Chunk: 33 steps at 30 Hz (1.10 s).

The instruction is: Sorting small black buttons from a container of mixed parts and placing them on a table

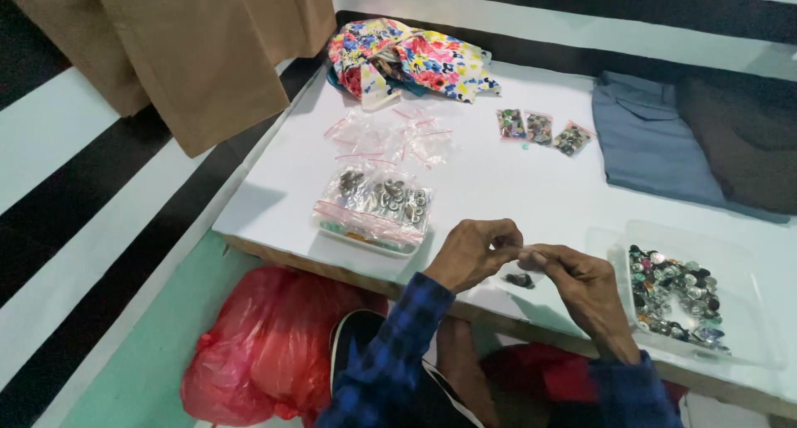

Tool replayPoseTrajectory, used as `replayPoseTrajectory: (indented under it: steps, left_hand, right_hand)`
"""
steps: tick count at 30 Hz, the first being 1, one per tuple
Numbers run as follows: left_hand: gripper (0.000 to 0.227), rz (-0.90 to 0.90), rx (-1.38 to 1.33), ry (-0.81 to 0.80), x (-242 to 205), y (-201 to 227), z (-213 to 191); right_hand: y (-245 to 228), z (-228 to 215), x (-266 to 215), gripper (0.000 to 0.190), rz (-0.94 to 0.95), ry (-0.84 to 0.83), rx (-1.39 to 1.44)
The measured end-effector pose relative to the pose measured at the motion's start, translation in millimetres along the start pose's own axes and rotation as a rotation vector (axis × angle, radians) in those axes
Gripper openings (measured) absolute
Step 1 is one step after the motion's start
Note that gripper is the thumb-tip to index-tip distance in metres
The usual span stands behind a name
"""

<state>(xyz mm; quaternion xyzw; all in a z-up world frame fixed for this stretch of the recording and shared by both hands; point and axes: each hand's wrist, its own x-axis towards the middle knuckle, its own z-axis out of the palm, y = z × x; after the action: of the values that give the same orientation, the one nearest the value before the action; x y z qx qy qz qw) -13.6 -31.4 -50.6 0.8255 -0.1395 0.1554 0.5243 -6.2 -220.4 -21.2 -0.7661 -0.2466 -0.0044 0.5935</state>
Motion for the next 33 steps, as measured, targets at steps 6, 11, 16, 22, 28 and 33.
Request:
replayPoseTrajectory:
  steps: [6,11,16,22,28,33]
  left_hand:
    - [0.013,0.081,0.065,0.078,-6,11,-7]
    - [0.009,0.105,-0.076,0.231,-17,33,-29]
    - [0.012,0.027,-0.136,0.486,-34,41,-53]
    - [0.018,-0.266,-0.623,0.794,-51,23,-71]
    - [0.024,-0.366,-0.771,0.926,-68,25,-84]
    - [0.022,-0.486,-0.820,0.959,-78,42,-98]
  right_hand:
    - [-13,6,-1,0.031,0.202,-0.006,-0.126]
    - [-10,22,4,0.024,0.254,-0.109,-0.063]
    - [-5,40,24,0.026,0.248,-0.063,0.243]
    - [-18,69,61,0.033,0.174,-0.045,0.461]
    - [-45,93,85,0.030,0.209,-0.176,0.369]
    - [-88,112,95,0.040,0.160,-0.284,0.337]
